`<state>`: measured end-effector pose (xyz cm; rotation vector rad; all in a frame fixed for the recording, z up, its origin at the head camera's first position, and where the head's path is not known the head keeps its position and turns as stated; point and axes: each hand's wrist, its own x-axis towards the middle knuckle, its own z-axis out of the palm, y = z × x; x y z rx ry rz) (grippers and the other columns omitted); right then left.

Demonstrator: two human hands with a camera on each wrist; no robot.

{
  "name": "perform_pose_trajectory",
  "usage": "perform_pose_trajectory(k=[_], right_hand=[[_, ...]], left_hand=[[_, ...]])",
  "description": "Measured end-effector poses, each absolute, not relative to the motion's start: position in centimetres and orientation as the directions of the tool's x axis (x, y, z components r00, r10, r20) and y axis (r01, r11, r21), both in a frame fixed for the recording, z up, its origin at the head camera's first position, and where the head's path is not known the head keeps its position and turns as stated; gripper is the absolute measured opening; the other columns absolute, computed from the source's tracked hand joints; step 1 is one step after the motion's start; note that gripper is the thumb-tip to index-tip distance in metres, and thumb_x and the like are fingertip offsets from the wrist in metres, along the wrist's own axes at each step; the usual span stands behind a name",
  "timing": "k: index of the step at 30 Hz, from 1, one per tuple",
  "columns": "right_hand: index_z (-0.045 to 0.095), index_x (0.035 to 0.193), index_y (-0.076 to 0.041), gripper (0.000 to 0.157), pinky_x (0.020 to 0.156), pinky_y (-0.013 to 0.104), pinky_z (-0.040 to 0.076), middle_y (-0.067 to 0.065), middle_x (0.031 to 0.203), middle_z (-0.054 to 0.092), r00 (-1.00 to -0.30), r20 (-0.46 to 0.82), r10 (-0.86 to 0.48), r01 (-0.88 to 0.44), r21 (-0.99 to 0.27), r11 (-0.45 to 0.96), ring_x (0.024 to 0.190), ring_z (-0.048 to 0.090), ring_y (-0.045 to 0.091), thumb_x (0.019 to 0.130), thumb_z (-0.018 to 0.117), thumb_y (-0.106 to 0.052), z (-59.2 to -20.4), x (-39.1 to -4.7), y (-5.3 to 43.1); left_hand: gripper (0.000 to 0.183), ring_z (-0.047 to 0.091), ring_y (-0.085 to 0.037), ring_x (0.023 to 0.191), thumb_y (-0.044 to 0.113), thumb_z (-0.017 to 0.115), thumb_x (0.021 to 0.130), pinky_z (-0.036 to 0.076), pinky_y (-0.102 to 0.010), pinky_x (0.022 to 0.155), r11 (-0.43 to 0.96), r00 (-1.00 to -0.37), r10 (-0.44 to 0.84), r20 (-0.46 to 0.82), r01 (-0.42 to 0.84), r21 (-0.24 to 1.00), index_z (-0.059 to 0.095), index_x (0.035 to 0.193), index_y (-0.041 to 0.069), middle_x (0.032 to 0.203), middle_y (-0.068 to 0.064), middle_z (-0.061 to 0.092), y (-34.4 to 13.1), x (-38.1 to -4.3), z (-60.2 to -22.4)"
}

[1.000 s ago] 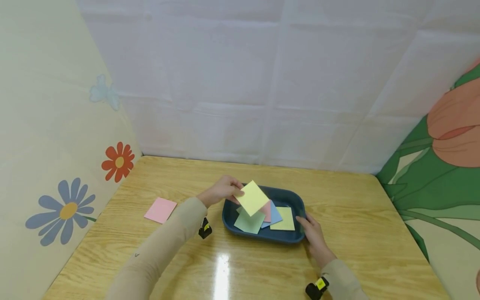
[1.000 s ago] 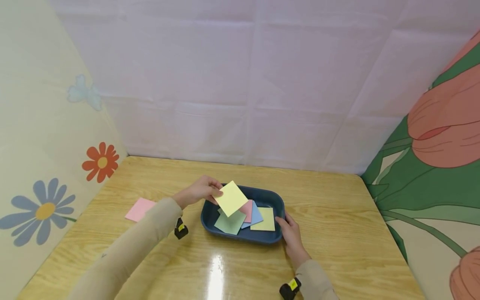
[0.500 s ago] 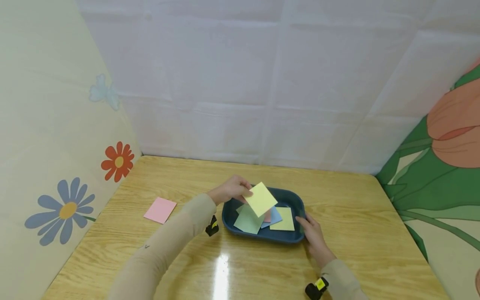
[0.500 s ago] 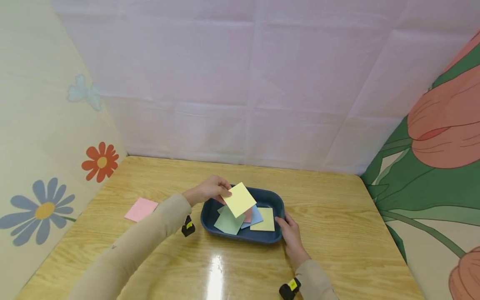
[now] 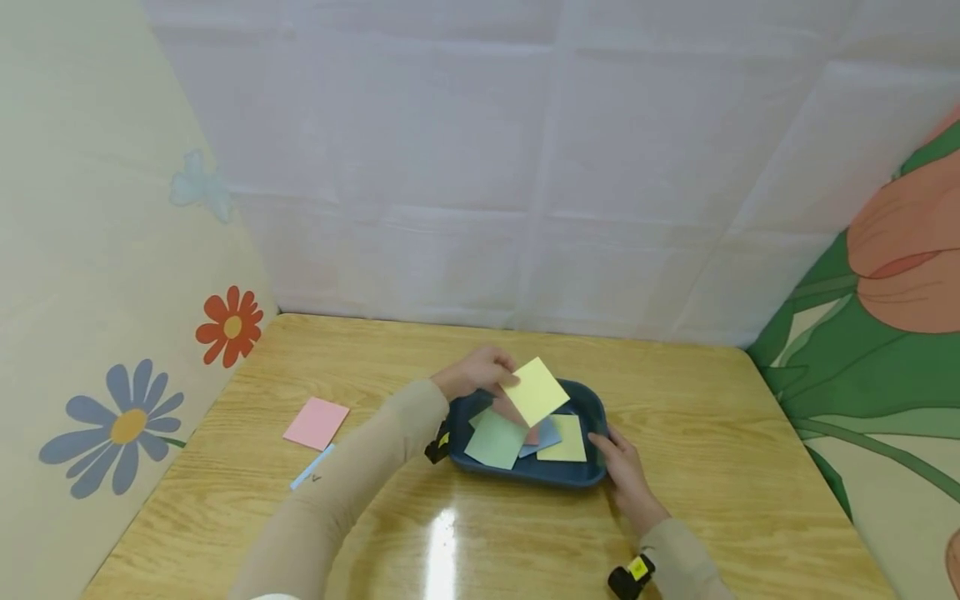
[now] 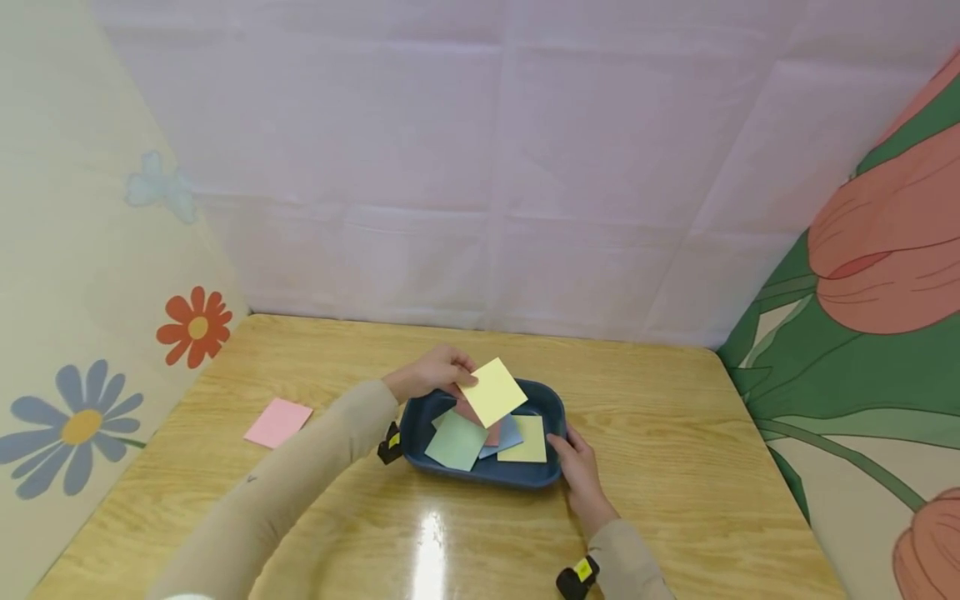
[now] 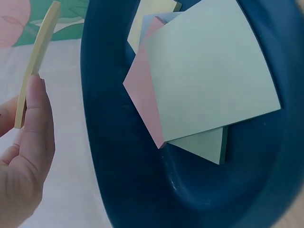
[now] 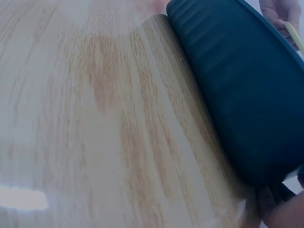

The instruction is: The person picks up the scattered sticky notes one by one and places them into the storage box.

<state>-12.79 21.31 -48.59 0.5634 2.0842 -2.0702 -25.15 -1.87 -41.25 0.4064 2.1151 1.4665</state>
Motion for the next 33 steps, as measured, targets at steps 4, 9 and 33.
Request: perform_pose_trajectory(k=[4, 9, 33], right_hand=[[0.019, 0.144, 0.002, 0.063, 0.107, 0.047, 0.023, 0.023, 0.148, 0.018, -0.916, -0.368, 0.160, 0.369, -0.929, -0.021, 0.135, 0.017, 0.036, 0.093, 0.048, -0.019, -48.6, -12.8, 21.2], [0.018, 0.144, 0.002, 0.065, 0.108, 0.047, 0.022, 0.023, 0.148, 0.017, -0.915, -0.370, 0.161, 0.371, -0.928, -0.022, 0.135, 0.017, 0.037, 0.092, 0.049, -0.021, -48.5, -12.9, 21.2], [0.019, 0.145, 0.001, 0.061, 0.107, 0.043, 0.024, 0.021, 0.149, 0.018, -0.915, -0.369, 0.164, 0.366, -0.929, -0.051, 0.134, 0.020, 0.032, 0.094, 0.048, -0.017, -48.5, -12.9, 21.1]], left_hand=[[0.014, 0.060, -0.017, 0.068, -0.003, 0.061, 0.082, 0.055, -0.030, 0.062, 0.381, -0.807, 0.533, -0.254, -0.038, 0.924, 0.062, 0.095, -0.009, 0.085, -0.012, 0.061, -1.7, -25.4, -41.3], [0.011, 0.059, -0.016, 0.069, -0.001, 0.065, 0.079, 0.054, -0.028, 0.061, 0.461, -0.792, 0.549, -0.268, 0.019, 0.887, 0.066, 0.089, -0.006, 0.080, -0.009, 0.063, -1.5, -25.7, -41.6], [0.016, 0.064, -0.017, 0.064, -0.002, 0.060, 0.083, 0.054, -0.026, 0.059, 0.696, -0.741, 0.565, -0.362, 0.193, 0.692, 0.067, 0.096, -0.006, 0.086, -0.014, 0.067, 0.5, -25.1, -41.3]])
